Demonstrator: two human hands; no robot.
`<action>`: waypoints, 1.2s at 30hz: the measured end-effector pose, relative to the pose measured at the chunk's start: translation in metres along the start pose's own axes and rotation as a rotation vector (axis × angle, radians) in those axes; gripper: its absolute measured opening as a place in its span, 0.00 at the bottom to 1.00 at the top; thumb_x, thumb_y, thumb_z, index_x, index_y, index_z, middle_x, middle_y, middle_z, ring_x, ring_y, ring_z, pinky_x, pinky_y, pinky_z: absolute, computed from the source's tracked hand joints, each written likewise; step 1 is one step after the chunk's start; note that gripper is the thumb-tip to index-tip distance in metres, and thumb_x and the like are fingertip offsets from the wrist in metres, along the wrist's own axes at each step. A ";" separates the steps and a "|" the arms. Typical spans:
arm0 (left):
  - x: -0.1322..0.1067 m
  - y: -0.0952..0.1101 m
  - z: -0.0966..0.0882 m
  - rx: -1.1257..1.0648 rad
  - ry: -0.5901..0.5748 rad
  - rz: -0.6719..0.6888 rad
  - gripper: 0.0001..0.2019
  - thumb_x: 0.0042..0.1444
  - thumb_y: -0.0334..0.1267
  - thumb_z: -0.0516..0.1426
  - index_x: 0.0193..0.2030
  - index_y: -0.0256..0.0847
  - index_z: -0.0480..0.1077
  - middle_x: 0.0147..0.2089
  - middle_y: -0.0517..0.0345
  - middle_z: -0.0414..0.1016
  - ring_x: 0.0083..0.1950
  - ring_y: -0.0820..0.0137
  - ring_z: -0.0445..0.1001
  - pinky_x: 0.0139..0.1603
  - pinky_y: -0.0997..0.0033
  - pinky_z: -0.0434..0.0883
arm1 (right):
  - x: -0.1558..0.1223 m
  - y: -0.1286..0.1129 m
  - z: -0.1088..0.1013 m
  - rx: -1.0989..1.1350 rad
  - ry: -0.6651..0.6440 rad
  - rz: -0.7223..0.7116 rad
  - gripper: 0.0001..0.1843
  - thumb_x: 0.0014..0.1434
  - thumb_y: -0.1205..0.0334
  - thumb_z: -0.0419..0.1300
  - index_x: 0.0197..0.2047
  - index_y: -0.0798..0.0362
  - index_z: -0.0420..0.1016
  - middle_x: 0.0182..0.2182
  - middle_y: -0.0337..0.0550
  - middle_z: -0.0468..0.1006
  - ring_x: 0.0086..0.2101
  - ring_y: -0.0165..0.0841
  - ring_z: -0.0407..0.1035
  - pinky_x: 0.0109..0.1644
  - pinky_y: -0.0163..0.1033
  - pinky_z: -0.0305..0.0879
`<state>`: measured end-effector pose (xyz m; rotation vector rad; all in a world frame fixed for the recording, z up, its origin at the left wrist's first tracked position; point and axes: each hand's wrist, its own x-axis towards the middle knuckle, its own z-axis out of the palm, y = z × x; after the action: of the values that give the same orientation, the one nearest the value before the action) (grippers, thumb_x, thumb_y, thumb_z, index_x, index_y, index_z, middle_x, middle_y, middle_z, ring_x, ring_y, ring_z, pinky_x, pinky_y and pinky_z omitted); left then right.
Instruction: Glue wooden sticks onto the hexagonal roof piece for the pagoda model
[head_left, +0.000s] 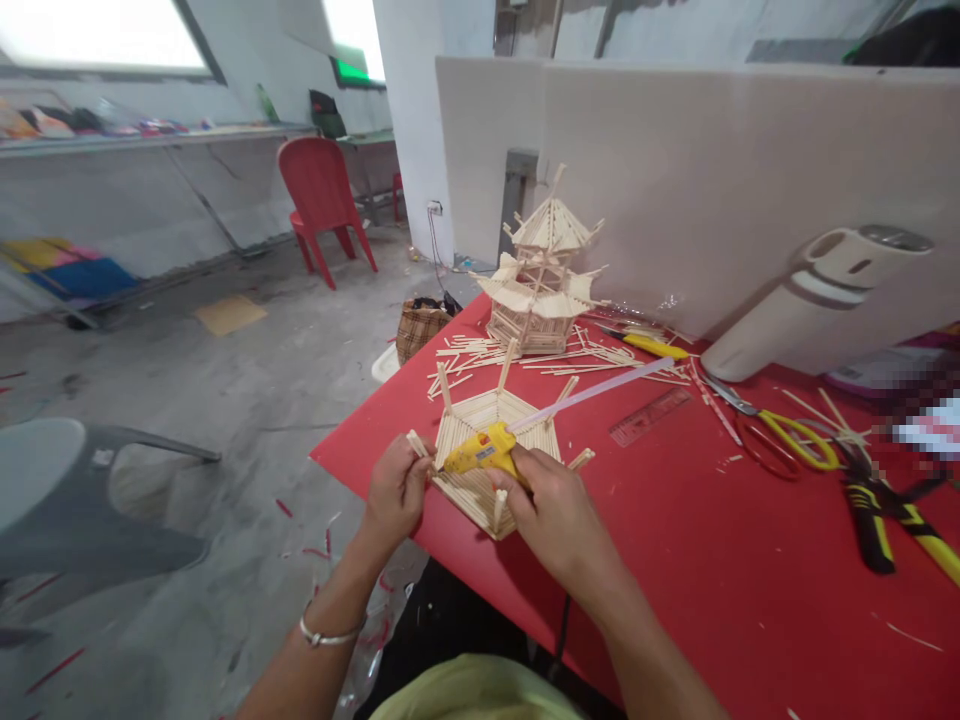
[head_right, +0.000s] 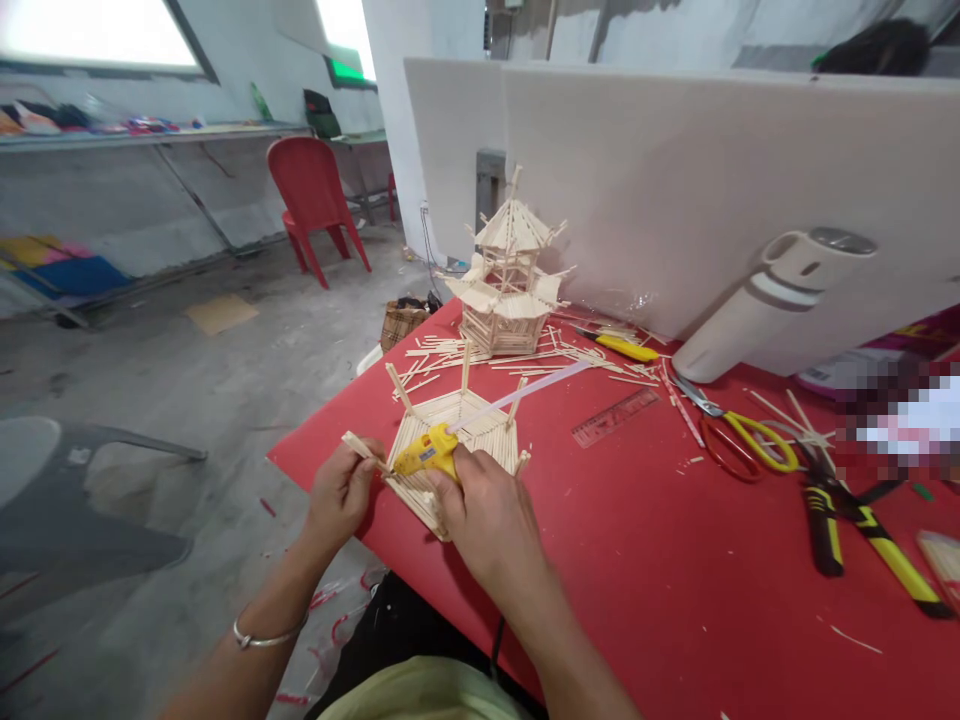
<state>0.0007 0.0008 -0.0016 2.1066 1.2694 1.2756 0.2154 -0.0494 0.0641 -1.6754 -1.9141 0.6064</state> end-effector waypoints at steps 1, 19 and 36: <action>0.000 -0.001 0.000 0.001 0.001 -0.003 0.09 0.64 0.37 0.49 0.36 0.39 0.68 0.33 0.55 0.74 0.34 0.68 0.72 0.37 0.69 0.70 | -0.003 -0.001 0.000 -0.011 0.007 -0.005 0.17 0.70 0.53 0.50 0.48 0.55 0.74 0.38 0.50 0.78 0.39 0.39 0.73 0.41 0.39 0.63; 0.001 -0.012 -0.002 0.055 0.017 0.099 0.08 0.64 0.34 0.50 0.39 0.40 0.69 0.34 0.56 0.75 0.35 0.68 0.74 0.38 0.70 0.71 | -0.084 0.133 -0.086 0.073 0.544 0.606 0.30 0.59 0.35 0.52 0.37 0.56 0.77 0.25 0.42 0.78 0.27 0.36 0.72 0.31 0.35 0.64; 0.002 0.002 -0.004 -0.026 0.015 0.092 0.07 0.63 0.33 0.53 0.36 0.39 0.71 0.35 0.53 0.76 0.37 0.67 0.75 0.39 0.69 0.71 | -0.066 0.057 -0.081 -0.085 0.438 0.188 0.17 0.65 0.49 0.54 0.43 0.49 0.81 0.42 0.46 0.83 0.42 0.39 0.77 0.46 0.40 0.71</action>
<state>-0.0016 0.0005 0.0029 2.1639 1.1677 1.3406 0.3177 -0.1078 0.0834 -1.8718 -1.5000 0.2005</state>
